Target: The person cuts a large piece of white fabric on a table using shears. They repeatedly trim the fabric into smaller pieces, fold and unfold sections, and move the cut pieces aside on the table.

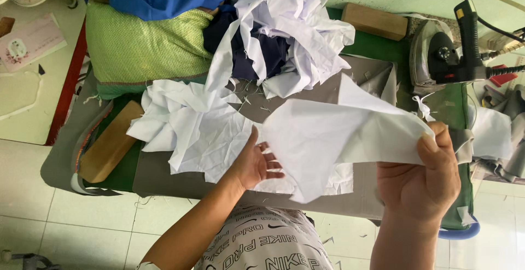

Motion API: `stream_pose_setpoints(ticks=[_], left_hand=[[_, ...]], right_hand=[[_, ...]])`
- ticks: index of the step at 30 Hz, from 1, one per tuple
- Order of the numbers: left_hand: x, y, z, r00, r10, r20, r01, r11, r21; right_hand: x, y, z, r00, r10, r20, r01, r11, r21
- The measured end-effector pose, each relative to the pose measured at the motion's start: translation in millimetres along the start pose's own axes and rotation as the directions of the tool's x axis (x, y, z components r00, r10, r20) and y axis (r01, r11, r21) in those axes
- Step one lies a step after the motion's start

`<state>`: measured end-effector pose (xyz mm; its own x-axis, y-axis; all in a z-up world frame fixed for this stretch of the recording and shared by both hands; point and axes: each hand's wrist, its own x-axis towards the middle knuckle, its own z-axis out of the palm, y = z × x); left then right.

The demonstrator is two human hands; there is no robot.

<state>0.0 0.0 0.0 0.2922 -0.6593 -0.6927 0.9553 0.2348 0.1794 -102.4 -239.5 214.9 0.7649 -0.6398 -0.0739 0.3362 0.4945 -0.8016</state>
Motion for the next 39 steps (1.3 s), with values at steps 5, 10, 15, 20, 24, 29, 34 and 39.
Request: stream_pose_setpoints(ticks=[5, 10, 15, 20, 24, 29, 34, 39], left_hand=[[3.5, 8.7, -19.7, 0.978, 0.142, -0.155, -0.126, 0.986, 0.111], [-20.7, 40.3, -4.2, 0.923, 0.342, -0.175, -0.271, 0.903, 0.335], [-59.7, 90.4, 35.0, 0.823, 0.568, -0.021, -0.498, 0.738, 0.455], [-49.6, 119.4, 12.8, 0.747, 0.663, 0.045, -0.564, 0.598, 0.570], [-19.4, 110.7, -50.9, 0.684, 0.726, -0.062, -0.420, 0.462, 0.781], [-4.5, 96.1, -94.0, 0.615, 0.779, -0.120, 0.127, 0.053, 0.991], [-10.2, 80.9, -117.9, 0.587, 0.792, -0.169, 0.205, 0.057, 0.977], [-27.1, 66.0, -123.7, 0.616, 0.749, -0.245, 0.307, 0.059, 0.950]], right_hand=[[5.2, 16.9, -28.0, 0.999, 0.045, -0.019, -0.042, 0.985, 0.167], [36.1, 59.2, -84.3, 0.993, 0.052, -0.107, -0.060, 0.996, -0.067], [54.2, 60.0, -97.4, 0.995, 0.058, -0.085, -0.067, 0.992, -0.105], [51.1, 81.8, -169.0, 0.965, -0.001, -0.262, -0.061, 0.971, -0.229], [9.7, 129.7, -187.2, 0.937, 0.113, -0.331, -0.248, 0.882, -0.401], [-20.1, 161.2, -207.5, 0.857, 0.298, -0.420, -0.512, 0.576, -0.637], [-4.1, 148.2, -198.0, 0.861, 0.250, -0.442, -0.504, 0.538, -0.676], [5.4, 169.1, -213.0, 0.873, 0.154, -0.462, -0.487, 0.289, -0.824]])
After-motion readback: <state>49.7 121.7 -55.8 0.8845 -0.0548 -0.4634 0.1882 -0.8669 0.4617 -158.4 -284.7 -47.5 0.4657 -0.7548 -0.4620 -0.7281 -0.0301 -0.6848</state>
